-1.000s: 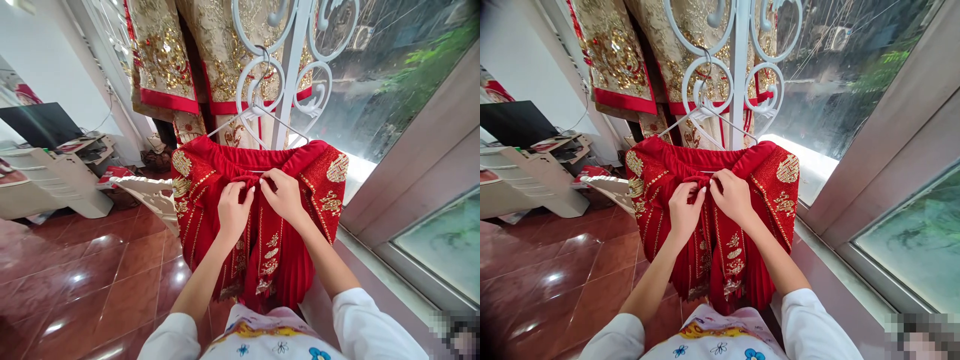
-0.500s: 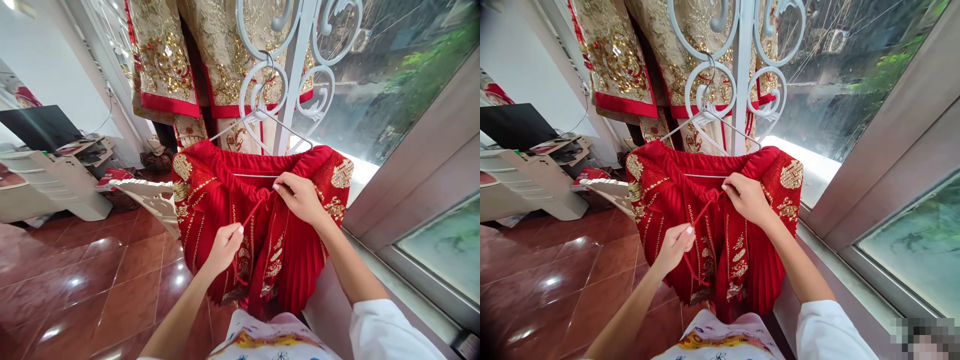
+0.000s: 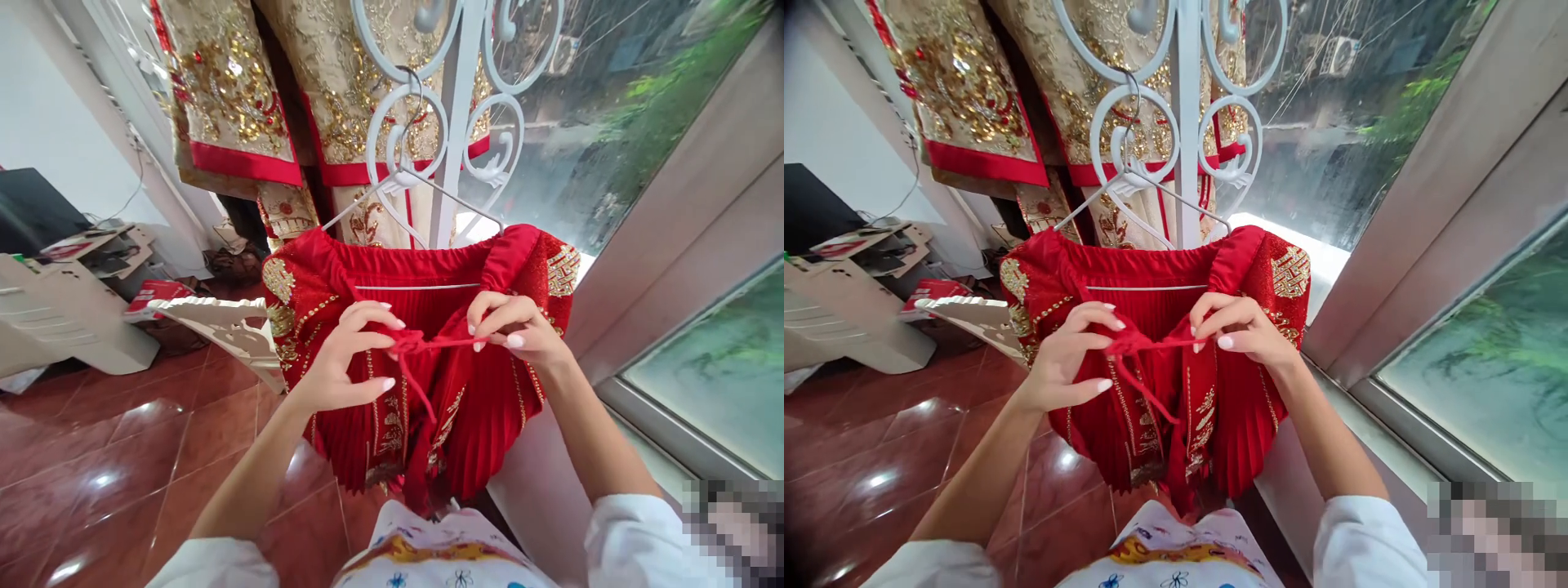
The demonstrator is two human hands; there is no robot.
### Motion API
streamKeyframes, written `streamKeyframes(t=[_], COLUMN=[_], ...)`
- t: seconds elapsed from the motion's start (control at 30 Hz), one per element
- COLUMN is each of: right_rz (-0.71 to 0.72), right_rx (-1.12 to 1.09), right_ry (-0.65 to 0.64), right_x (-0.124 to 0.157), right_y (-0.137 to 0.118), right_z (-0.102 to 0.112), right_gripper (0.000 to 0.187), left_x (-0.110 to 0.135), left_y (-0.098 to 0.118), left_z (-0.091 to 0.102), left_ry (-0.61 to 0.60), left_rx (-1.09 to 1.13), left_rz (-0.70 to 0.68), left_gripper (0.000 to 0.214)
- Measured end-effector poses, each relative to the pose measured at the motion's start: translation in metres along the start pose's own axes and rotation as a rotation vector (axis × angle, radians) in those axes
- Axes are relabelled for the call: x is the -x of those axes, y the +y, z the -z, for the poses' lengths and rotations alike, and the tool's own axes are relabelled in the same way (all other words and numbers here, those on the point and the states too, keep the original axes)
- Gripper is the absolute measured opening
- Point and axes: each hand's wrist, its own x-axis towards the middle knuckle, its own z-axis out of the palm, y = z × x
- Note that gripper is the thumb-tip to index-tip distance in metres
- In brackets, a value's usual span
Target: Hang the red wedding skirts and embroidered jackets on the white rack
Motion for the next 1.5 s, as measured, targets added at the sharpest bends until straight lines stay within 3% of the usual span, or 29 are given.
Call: streamKeyframes(t=[0.07, 0.17, 0.27, 0.37, 0.5, 0.6, 0.7, 0.8, 0.9, 1.07, 1.17, 1.23, 1.3, 1.37, 1.5], right_rz=[-0.052, -0.171, -0.158, -0.066, 0.014, 0.052, -0.013, -0.188, -0.333, -0.395, -0.436, -0.415, -0.351, -0.295, -0.217], right_rx=[0.024, 0.416, 0.691, 0.627, 0.551, 0.563, 0.552, 0.371, 0.031, -0.444, -0.568, -0.593, -0.500, -0.257, 0.206], right_ry=[-0.060, -0.128, -0.096, -0.024, 0.170, 0.248, 0.389, 0.515, 0.604, 0.684, 0.649, 0.544, 0.425, 0.400, 0.497], right_x=[-0.005, -0.017, -0.025, -0.026, -0.025, -0.024, -0.021, -0.018, -0.017, -0.019, -0.017, -0.012, -0.005, 0.001, 0.002], right_y=[-0.006, -0.022, -0.032, -0.030, -0.020, -0.015, -0.013, -0.013, -0.010, -0.005, -0.006, -0.010, -0.015, -0.019, -0.021], right_z=[-0.002, -0.022, -0.046, -0.064, -0.079, -0.090, -0.098, -0.103, -0.107, -0.108, -0.105, -0.101, -0.097, -0.095, -0.098], right_gripper=[0.040, 0.022, 0.019, 0.014, 0.014, 0.020, 0.017, 0.013, 0.011, 0.006, 0.004, 0.008, 0.022, 0.031, 0.012], left_x=[0.007, 0.009, 0.010, 0.014, 0.018, 0.017, 0.015, 0.013, 0.011, 0.011, 0.011, 0.011, 0.012, 0.012, 0.013], left_y=[0.001, 0.002, 0.001, -0.001, -0.002, -0.001, 0.002, 0.005, 0.005, -0.001, -0.004, -0.007, -0.009, -0.009, 0.001], left_z=[0.007, 0.007, 0.002, -0.001, -0.001, -0.003, -0.009, -0.016, -0.025, -0.034, -0.034, -0.032, -0.029, -0.027, -0.027], left_ry=[0.015, 0.002, -0.019, -0.013, 0.018, 0.097, 0.237, 0.381, 0.446, 0.475, 0.464, 0.456, 0.451, 0.431, 0.393], left_rx=[0.063, -0.066, -0.156, -0.208, -0.257, -0.228, -0.146, 0.016, 0.251, 0.348, 0.343, 0.361, 0.381, 0.383, 0.341], left_rz=[0.032, 0.091, 0.090, 0.101, 0.107, 0.131, 0.142, 0.223, 0.318, 0.355, 0.340, 0.344, 0.357, 0.369, 0.326], left_gripper=[0.010, 0.008, 0.010, 0.013, 0.013, 0.014, 0.014, 0.009, 0.007, 0.007, 0.007, 0.007, 0.008, 0.008, 0.003])
